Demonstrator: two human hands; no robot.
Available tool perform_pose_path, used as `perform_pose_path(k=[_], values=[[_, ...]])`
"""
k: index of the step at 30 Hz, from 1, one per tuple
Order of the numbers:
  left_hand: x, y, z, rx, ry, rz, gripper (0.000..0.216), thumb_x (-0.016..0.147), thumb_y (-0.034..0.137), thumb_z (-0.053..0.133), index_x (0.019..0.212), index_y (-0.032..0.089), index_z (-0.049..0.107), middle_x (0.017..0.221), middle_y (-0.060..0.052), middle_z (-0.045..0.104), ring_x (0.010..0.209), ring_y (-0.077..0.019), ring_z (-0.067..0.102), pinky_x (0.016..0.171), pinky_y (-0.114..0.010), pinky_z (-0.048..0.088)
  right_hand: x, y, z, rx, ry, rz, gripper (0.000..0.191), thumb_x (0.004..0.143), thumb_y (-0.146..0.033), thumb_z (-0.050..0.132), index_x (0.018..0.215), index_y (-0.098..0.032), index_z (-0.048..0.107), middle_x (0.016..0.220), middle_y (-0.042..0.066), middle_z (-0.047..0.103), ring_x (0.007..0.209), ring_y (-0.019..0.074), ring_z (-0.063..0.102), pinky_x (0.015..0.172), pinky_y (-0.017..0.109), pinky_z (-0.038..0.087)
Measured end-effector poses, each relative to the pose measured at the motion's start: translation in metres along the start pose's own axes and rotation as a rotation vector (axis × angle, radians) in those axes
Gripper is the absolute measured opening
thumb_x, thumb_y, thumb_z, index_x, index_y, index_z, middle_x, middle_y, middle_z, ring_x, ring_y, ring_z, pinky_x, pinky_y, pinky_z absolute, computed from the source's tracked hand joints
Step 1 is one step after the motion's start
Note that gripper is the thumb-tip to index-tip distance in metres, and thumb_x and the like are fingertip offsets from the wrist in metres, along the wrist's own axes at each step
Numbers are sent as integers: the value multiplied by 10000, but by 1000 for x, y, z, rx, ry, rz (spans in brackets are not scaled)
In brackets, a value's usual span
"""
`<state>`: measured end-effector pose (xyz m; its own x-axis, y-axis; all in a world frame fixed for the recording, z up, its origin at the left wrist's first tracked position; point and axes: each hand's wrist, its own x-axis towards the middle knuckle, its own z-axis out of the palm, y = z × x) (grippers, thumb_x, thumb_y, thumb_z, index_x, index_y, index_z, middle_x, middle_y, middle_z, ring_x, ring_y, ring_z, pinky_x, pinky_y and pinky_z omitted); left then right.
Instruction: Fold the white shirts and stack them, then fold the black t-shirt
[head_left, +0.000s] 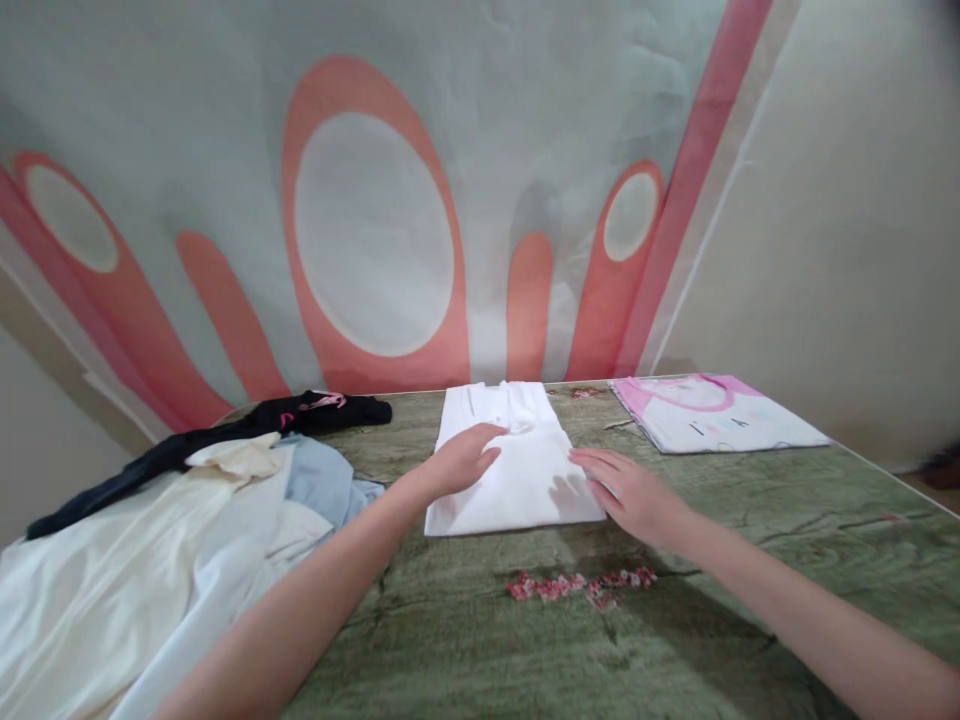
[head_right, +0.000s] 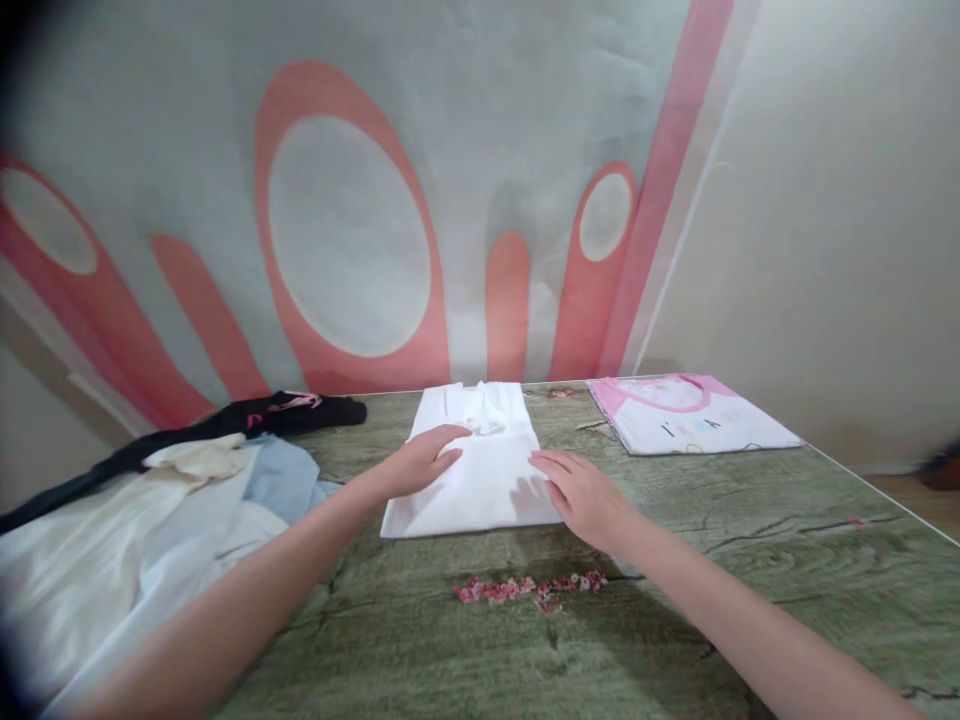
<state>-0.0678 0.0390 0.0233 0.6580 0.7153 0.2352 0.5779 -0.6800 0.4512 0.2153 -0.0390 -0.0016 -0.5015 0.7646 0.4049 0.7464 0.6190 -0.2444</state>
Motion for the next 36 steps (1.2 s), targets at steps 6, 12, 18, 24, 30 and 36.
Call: perform_pose_path(k=[6,12,18,24,30,36], values=[[-73,-25,-7,-265,164,-414,281,765,137,475,1013,131,608,1022,-83,636,939,-191,593,835,-310,468,64,-36,39,-89,-242,20,516,889,-434,346,1338,-183,383,1399,91,376,1292,268,287,1049,452,257],[-109,-40,-2,-445,352,-532,277,722,50,485,970,142,570,964,-57,638,901,-153,609,838,-307,481,115,-75,91,-93,-265,-5,595,888,-528,268,1383,-200,305,1467,76,237,1344,300,140,1067,509,142],[-108,-37,11,-634,366,-525,212,766,37,450,941,131,527,966,-72,599,833,-133,627,721,-265,514,118,-49,111,-23,-267,-50,609,885,-565,241,1372,-211,336,1438,88,304,1332,285,201,1054,508,200],[-106,-8,6,-847,259,-626,247,760,23,447,981,130,478,1020,-76,563,672,-73,610,511,-154,458,112,-23,104,28,-269,-104,553,895,-513,298,1361,-222,361,1414,66,357,1329,255,226,1064,483,215],[-108,9,9,-1019,77,-745,286,769,92,460,1047,131,411,787,-17,577,485,-67,537,416,-170,408,110,-18,107,60,-234,-141,555,879,-502,359,1361,-227,358,1407,65,367,1323,258,242,1060,500,222],[-108,7,12,-953,80,-684,320,729,30,417,1030,140,423,758,10,550,495,-45,496,399,-126,348,110,-18,107,75,-214,-151,549,874,-501,373,1350,-226,379,1396,71,385,1318,258,256,1057,497,236]])
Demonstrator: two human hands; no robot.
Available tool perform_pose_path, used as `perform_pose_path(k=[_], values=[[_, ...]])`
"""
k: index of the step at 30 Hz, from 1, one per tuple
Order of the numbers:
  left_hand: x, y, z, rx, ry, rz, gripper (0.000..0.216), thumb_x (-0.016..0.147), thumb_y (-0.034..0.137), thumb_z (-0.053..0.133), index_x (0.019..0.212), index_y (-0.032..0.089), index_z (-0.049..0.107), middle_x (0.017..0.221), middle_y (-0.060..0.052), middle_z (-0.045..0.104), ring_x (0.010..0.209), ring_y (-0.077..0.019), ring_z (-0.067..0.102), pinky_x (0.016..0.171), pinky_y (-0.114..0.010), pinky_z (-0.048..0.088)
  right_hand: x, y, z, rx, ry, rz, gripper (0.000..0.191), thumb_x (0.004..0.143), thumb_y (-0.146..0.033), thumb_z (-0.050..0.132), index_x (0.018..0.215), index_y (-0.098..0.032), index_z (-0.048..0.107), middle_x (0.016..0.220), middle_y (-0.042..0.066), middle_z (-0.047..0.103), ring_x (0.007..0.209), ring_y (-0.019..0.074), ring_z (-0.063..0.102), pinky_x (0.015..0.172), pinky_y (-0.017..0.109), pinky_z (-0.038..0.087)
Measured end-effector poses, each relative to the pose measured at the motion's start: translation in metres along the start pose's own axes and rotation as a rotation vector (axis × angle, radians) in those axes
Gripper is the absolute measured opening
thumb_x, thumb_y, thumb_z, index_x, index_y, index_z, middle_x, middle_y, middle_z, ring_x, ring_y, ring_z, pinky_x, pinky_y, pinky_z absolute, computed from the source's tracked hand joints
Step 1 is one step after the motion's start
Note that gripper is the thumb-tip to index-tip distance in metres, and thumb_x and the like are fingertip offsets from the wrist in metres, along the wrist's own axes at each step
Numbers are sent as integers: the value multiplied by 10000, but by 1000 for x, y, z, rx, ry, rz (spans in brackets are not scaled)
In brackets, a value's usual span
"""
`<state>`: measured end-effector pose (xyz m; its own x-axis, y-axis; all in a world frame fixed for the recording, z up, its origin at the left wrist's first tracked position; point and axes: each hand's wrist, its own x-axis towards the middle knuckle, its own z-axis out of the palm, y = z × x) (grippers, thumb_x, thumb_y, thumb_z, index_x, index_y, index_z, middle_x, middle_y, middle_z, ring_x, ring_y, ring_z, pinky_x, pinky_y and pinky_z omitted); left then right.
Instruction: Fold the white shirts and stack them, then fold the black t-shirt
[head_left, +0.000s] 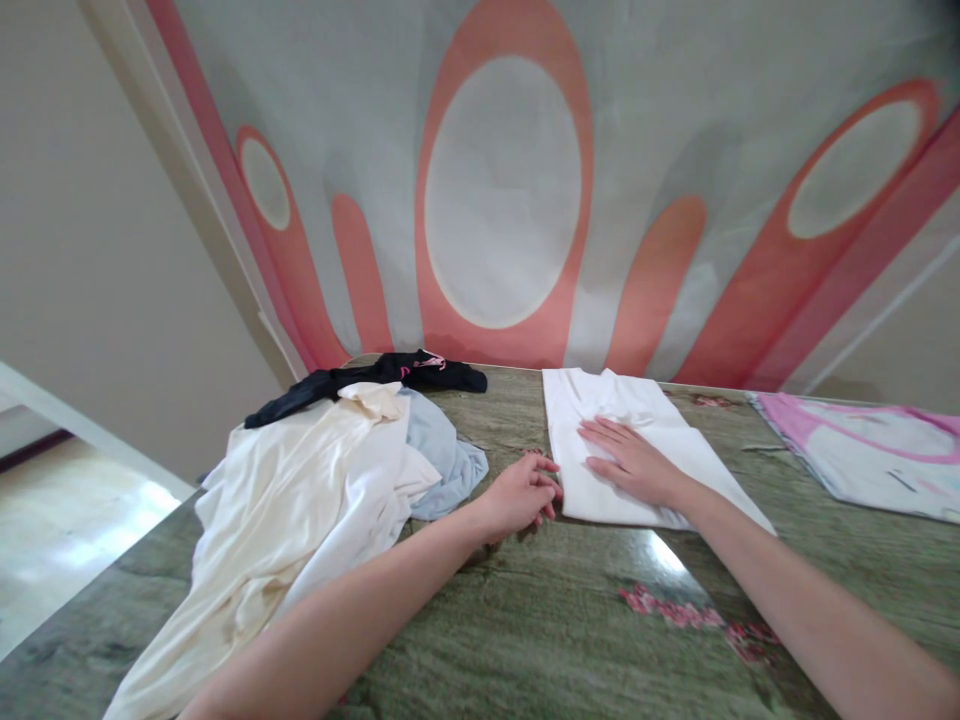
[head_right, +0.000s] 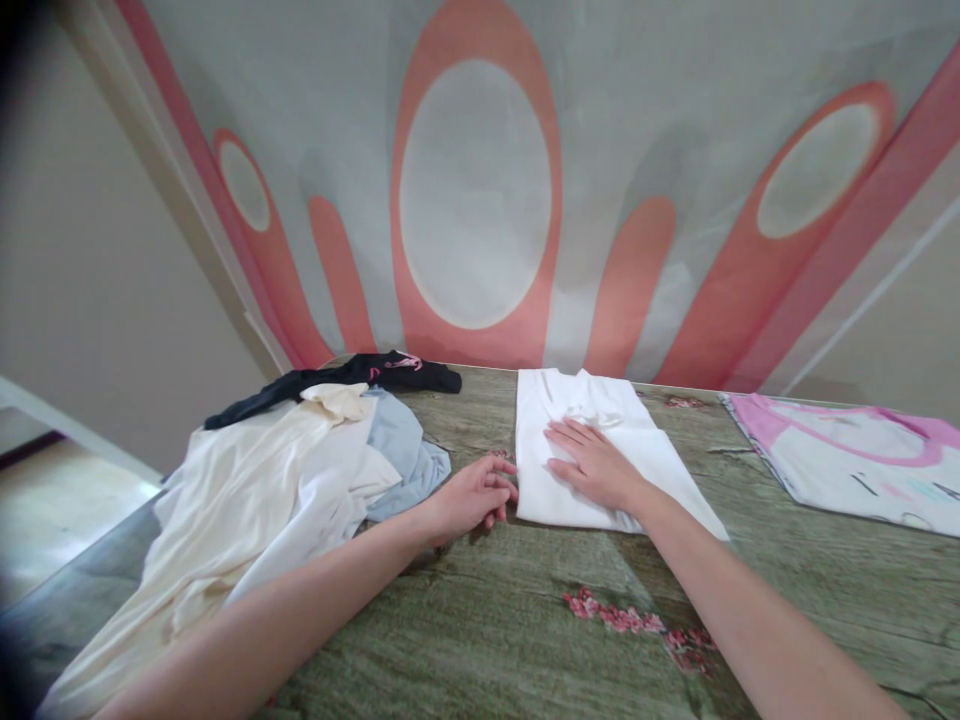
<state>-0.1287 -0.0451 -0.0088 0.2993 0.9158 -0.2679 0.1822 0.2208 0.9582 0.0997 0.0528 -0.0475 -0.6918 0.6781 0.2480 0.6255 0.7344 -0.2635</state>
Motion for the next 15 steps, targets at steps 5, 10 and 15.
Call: perform_pose_path(k=[5,10,15], values=[[-2,1,1,-27,-58,78,346,739,41,431,1069,146,419,834,-4,517,514,-33,485,414,-127,338,1,0,0,-12,-4,2,556,875,-504,370,1354,-221,372,1396,77,383,1317,259,258,1058,502,227],[-8,2,1,106,-134,286,451,727,74,542,1156,159,435,944,-33,539,553,-21,457,536,-150,380,1,-1,-1,-8,2,10,554,873,-506,369,1345,-216,388,1393,78,388,1314,260,264,1057,499,228],[-15,4,2,491,-135,436,725,697,62,544,1346,286,310,936,8,550,546,-41,451,552,-167,374,0,-3,-3,-26,-8,11,548,875,-495,374,1343,-211,391,1397,78,382,1316,256,261,1056,486,236]])
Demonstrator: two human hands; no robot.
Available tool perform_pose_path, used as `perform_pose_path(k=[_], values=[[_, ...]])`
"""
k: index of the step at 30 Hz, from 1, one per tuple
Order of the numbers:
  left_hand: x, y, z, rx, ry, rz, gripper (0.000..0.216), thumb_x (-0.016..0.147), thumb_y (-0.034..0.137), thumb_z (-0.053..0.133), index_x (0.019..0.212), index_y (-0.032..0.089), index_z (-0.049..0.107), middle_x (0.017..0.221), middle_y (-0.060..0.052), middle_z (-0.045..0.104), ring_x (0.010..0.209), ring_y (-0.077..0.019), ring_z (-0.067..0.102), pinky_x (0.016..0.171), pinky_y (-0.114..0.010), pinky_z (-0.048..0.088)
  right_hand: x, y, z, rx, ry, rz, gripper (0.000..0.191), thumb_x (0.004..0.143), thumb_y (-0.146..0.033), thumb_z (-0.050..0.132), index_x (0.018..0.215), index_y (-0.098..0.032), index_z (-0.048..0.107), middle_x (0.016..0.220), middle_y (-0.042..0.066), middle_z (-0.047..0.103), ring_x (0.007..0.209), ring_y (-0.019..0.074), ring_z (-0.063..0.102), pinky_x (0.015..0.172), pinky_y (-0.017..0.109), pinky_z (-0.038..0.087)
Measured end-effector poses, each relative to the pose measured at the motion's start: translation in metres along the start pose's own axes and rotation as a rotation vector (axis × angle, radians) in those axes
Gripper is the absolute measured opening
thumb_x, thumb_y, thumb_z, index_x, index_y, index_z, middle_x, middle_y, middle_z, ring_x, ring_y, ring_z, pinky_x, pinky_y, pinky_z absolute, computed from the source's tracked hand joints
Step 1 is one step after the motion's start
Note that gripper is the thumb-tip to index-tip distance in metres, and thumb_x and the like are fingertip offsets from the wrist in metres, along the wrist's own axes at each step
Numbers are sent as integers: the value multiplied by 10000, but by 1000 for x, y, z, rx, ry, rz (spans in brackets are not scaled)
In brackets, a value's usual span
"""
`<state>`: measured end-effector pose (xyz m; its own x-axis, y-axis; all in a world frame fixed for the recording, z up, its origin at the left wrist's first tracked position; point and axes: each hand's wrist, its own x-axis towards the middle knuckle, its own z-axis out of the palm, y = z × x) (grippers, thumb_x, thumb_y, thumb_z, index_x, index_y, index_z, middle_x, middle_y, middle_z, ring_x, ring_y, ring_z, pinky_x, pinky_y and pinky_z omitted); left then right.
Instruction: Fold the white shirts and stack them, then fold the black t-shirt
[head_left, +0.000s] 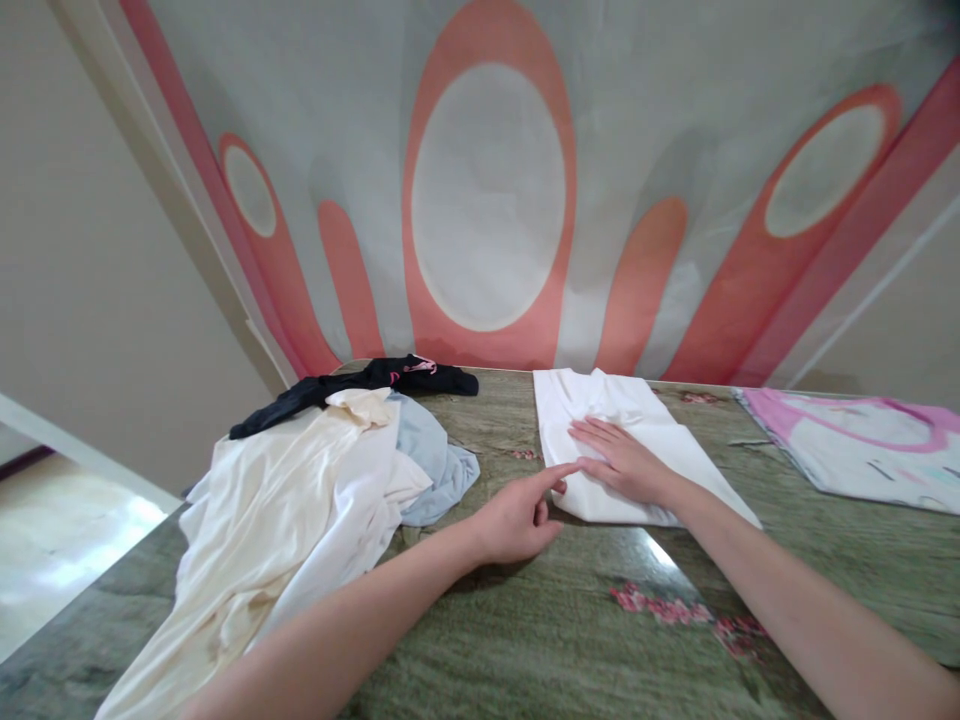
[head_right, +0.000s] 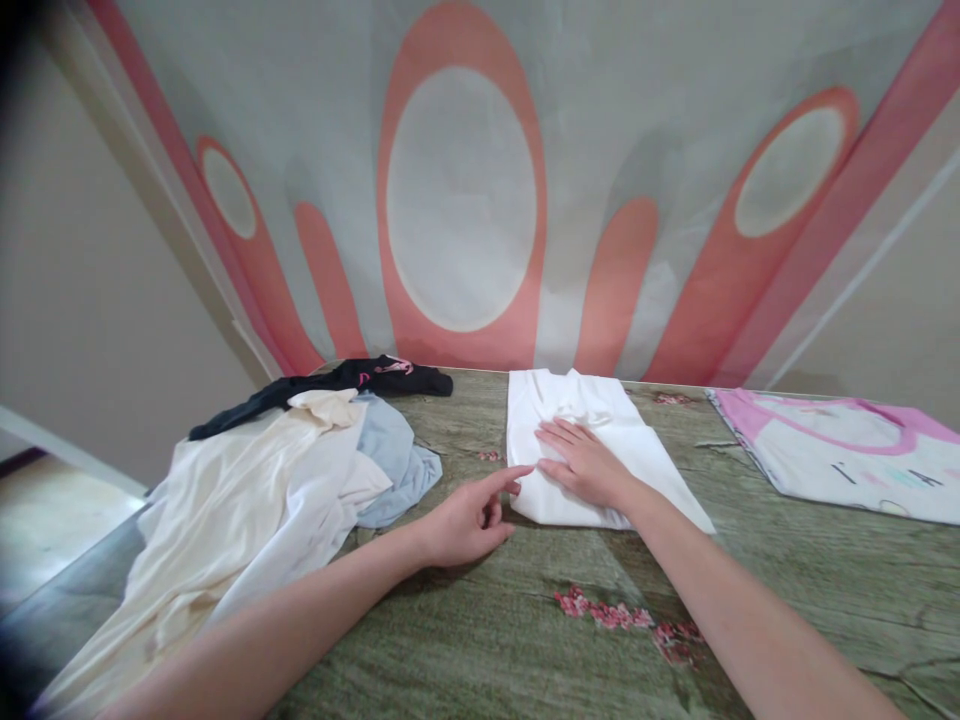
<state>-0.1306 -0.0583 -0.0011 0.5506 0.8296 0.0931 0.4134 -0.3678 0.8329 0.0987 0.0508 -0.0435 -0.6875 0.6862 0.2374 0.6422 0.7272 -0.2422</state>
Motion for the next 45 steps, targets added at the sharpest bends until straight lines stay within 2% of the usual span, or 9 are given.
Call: perform_pose_path(k=[5,12,23,26,29,35,39,42,45], values=[[-1,2,2,246,6,-14,736,724,102,537,1385,269,259,606,70,486,534,-91,466,550,-177,347,0,0,-1,0,-13,12,552,878,-495,371,1347,-205,383,1403,77,373,1319,256,253,1056,486,233],[-3,1,7,343,75,-46,609,733,145,533,1309,273,382,831,37,611,596,-103,515,579,-190,373,1,0,0,29,-7,18,548,871,-507,374,1345,-233,385,1405,64,370,1317,254,258,1055,490,223],[-4,5,0,399,117,-119,517,727,183,580,1224,272,469,833,48,678,683,-142,593,618,-215,423,1,-3,-4,0,-46,41,569,876,-524,348,1351,-214,375,1415,61,355,1327,243,233,1069,467,202],[-2,7,-11,430,79,-58,407,756,184,542,1159,245,533,852,19,680,758,-163,608,697,-250,447,1,-3,-5,0,-38,40,565,875,-523,350,1348,-214,382,1412,66,359,1324,242,242,1070,461,202],[3,4,-23,460,105,111,404,793,91,400,1153,203,546,1089,-36,625,1020,-172,550,896,-292,403,1,-3,-5,-4,-27,29,558,883,-508,344,1350,-204,379,1412,75,358,1325,243,240,1072,458,194],[4,-1,-24,641,-214,318,621,748,47,386,1347,209,348,1428,-30,308,1334,-189,209,1093,-410,143,2,-3,-4,18,-22,32,577,877,-538,326,1346,-208,387,1410,73,363,1323,247,241,1069,454,192],[-1,1,-23,612,-325,282,517,875,222,375,1382,169,285,1438,-67,279,1326,-199,235,1095,-398,162,2,-2,-3,31,-36,39,583,873,-544,328,1358,-221,367,1423,60,341,1328,252,227,1072,458,178],[-1,2,-26,533,-270,222,406,945,283,261,1307,186,417,1364,-47,418,1262,-169,362,1067,-340,252,2,-2,-4,31,-42,46,590,870,-549,331,1360,-223,364,1426,61,335,1328,255,224,1072,460,175],[2,-1,-29,491,-91,148,404,960,293,215,1227,184,498,1245,-42,543,1167,-147,469,1021,-301,326,2,-3,-4,24,-45,50,592,870,-552,327,1357,-218,368,1423,63,340,1327,252,229,1071,453,180]])
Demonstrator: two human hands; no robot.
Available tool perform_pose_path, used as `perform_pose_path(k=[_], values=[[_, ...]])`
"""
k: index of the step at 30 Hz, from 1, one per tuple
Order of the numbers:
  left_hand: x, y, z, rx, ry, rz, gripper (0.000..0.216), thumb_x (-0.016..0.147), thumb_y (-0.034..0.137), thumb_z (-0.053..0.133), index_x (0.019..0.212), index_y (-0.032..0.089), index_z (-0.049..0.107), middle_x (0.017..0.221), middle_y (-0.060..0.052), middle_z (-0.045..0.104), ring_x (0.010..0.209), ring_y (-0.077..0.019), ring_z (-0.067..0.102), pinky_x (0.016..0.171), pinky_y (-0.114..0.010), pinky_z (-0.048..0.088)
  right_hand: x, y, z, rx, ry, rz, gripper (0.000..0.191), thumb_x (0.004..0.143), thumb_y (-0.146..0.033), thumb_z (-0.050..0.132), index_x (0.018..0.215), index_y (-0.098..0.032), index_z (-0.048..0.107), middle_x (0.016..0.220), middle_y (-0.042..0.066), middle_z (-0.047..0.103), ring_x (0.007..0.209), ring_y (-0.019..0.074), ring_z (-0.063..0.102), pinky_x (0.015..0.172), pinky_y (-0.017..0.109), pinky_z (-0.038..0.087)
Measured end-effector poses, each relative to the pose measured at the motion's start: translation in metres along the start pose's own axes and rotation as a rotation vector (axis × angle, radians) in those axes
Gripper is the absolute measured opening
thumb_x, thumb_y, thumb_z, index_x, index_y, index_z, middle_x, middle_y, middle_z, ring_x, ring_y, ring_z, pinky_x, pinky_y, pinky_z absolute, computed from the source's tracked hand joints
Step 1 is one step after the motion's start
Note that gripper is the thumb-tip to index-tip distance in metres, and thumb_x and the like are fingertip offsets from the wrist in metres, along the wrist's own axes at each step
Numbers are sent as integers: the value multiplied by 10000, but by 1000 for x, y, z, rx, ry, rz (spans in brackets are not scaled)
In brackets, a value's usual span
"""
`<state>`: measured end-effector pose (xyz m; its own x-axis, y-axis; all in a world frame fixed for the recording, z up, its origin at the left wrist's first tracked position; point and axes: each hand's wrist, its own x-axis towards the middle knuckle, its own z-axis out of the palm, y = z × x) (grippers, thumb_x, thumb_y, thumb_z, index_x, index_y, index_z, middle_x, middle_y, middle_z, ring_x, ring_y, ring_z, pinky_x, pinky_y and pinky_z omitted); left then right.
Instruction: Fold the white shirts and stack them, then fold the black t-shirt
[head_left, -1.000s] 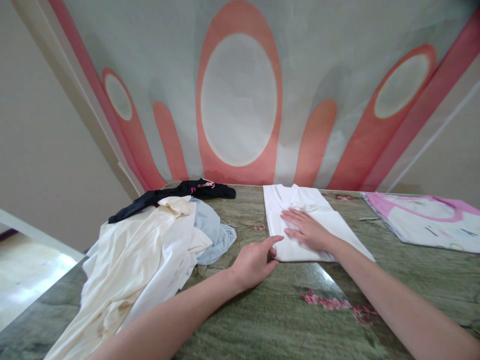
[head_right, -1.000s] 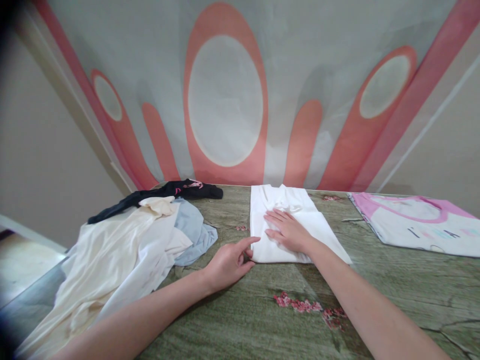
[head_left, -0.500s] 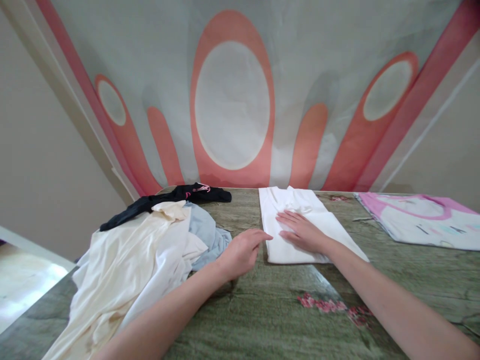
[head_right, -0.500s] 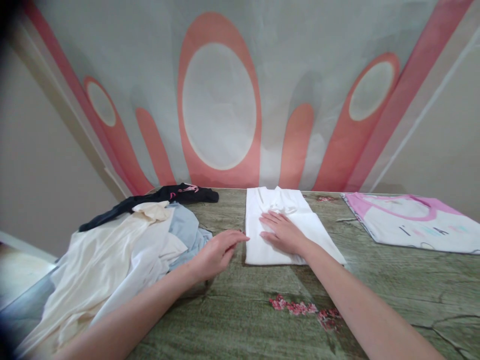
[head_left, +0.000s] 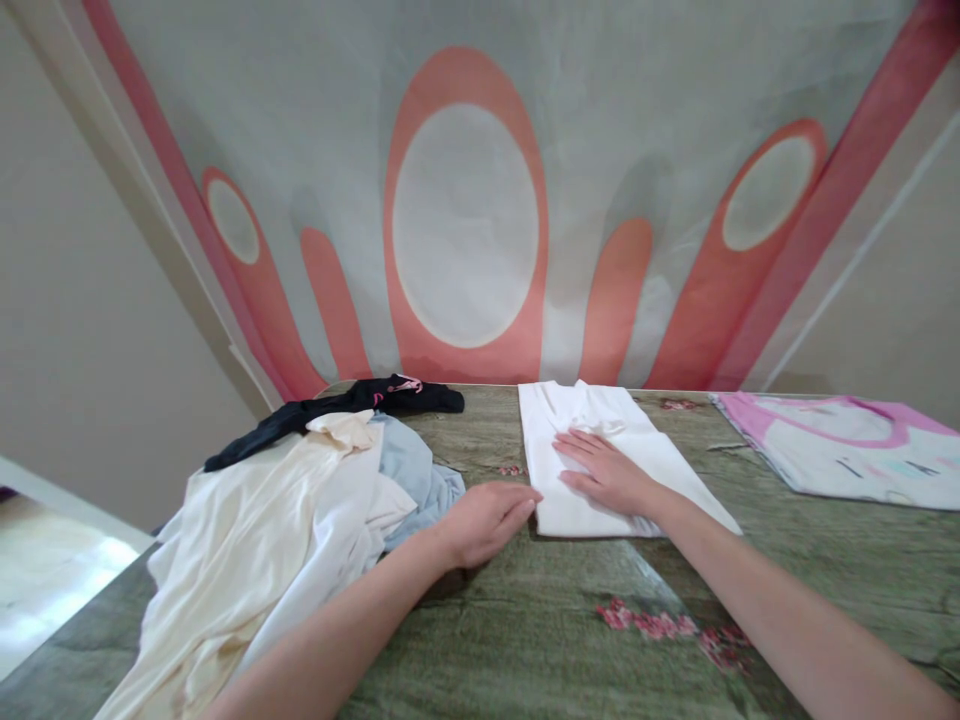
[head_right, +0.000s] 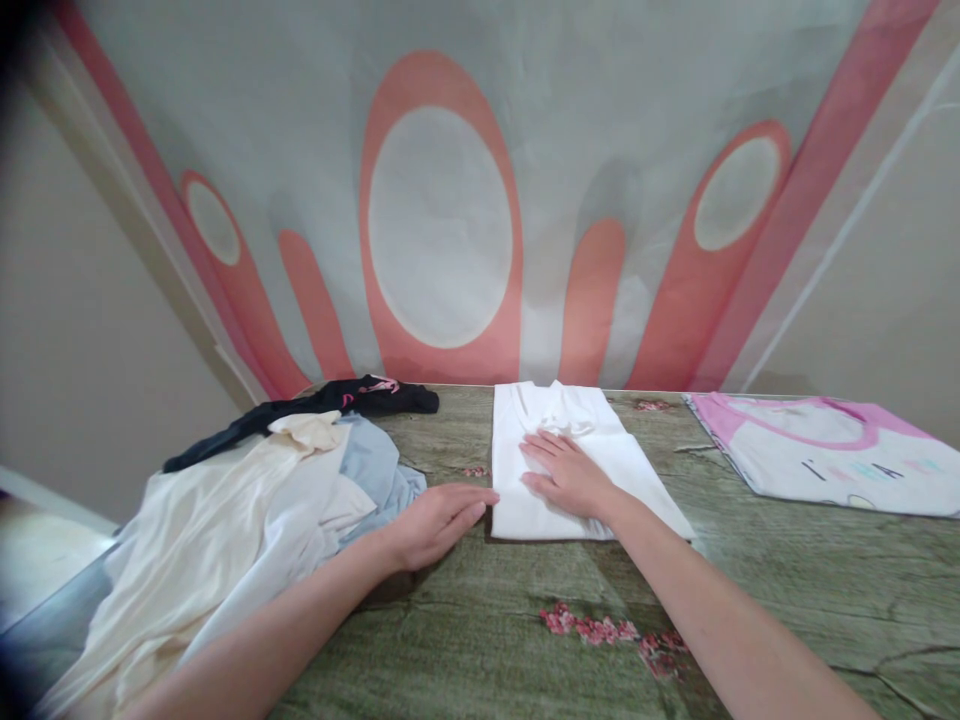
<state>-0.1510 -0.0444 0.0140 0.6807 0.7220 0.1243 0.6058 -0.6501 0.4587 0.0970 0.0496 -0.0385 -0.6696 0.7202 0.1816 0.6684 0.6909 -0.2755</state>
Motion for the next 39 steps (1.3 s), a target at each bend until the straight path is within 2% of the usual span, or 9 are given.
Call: perform_pose_path(k=[3,7,11,15,23,25,30,35,39], values=[[1,1,1,14,69,37,390,951,299,262,1242,170,488,1289,-56,502,1225,-158,405,1051,-318,280,0,-1,0,12,4,0,593,870,-554,324,1357,-218,369,1421,64,345,1325,253,232,1071,455,178],[-1,8,1,8,-73,173,388,950,305,273,1256,194,483,1335,-43,456,1283,-174,325,1082,-361,205,0,-1,-1,10,4,-5,589,870,-550,329,1354,-219,373,1422,63,342,1327,252,227,1071,457,181],[-2,7,-3,-41,-126,121,439,967,321,184,1192,209,543,1298,-32,498,1254,-169,375,1062,-362,236,0,-1,-1,-12,-4,-4,591,872,-546,325,1358,-213,366,1419,63,347,1328,245,226,1074,453,183],[-2,-1,-7,-77,-77,121,527,969,338,134,1065,188,630,1213,-43,571,1220,-172,420,1044,-343,264,0,-1,-2,-17,-13,1,597,872,-548,320,1362,-209,360,1422,65,341,1328,248,227,1074,457,181],[-2,-1,-6,-92,-37,141,570,962,380,120,1009,189,654,1166,-55,600,1172,-193,467,1016,-358,304,0,1,0,-4,13,-17,575,871,-526,348,1357,-217,369,1414,69,355,1321,256,244,1066,471,195],[-2,2,-7,-91,-22,157,538,961,373,133,1079,172,619,1211,-68,568,1182,-188,456,1026,-351,298,-1,-1,0,-6,35,-22,557,872,-504,368,1342,-206,392,1399,81,378,1314,259,261,1059,480,208],[-2,8,-4,29,-68,147,458,953,376,215,1334,190,388,1416,-66,330,1310,-197,273,1089,-392,177,-3,-3,-11,-3,155,-52,432,859,-435,442,1223,-220,527,1326,81,478,1254,251,372,1045,488,243],[-1,9,-1,104,-142,138,467,953,387,222,1370,204,321,1423,-63,314,1326,-196,236,1100,-413,129,-14,26,-40,77,290,57,408,874,-422,408,1184,-202,557,1250,77,552,1187,218,462,1031,412,331],[3,15,-7,116,-117,112,461,957,379,213,1372,206,313,1434,-56,292,1327,-178,234,1107,-396,114,-39,65,-55,99,226,221,517,878,-459,355,1297,-171,447,1328,99,471,1217,246,432,1039,434,327]])
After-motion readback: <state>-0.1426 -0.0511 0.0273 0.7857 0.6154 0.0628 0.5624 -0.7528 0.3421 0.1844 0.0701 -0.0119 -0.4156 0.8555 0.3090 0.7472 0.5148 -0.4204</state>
